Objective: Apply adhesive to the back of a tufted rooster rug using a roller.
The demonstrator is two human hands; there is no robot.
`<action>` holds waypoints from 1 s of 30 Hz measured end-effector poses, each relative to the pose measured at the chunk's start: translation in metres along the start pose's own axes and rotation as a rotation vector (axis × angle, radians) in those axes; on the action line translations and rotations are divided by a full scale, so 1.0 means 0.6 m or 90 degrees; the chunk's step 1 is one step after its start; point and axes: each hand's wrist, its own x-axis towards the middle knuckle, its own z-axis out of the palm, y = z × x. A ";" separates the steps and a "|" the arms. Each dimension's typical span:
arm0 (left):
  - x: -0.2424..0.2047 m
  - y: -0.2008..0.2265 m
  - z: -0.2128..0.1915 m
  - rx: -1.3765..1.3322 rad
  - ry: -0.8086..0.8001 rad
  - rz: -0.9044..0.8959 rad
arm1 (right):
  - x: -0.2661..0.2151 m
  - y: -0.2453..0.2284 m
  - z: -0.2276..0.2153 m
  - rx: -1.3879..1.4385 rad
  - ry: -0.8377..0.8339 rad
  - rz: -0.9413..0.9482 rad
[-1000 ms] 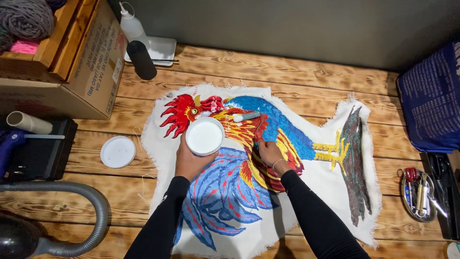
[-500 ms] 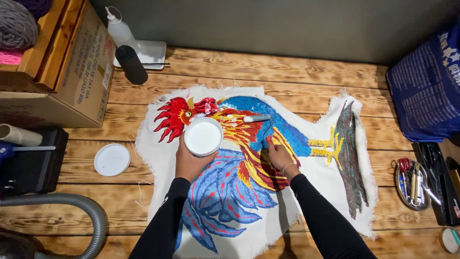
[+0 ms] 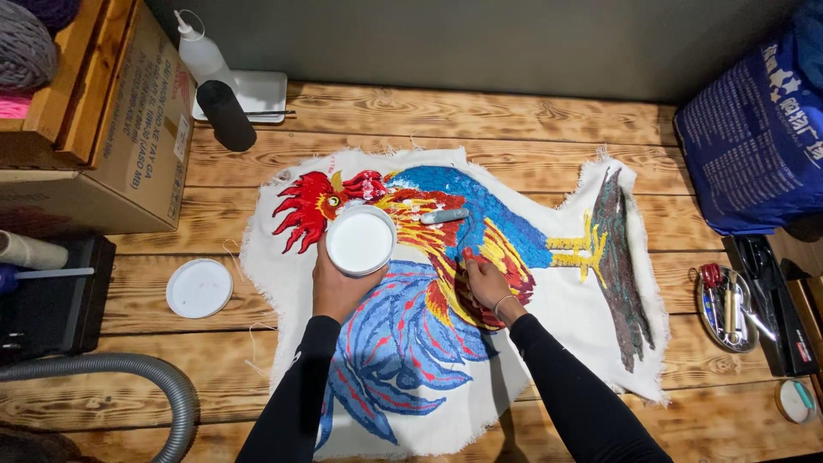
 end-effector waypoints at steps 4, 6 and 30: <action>-0.003 -0.008 -0.005 0.008 0.002 0.003 | 0.007 -0.020 -0.004 -0.013 0.004 -0.025; -0.004 -0.012 -0.010 0.016 0.012 0.018 | 0.009 -0.029 -0.015 0.008 0.009 0.000; 0.000 -0.001 0.000 0.017 -0.003 0.040 | -0.073 0.007 -0.091 -0.046 0.019 0.045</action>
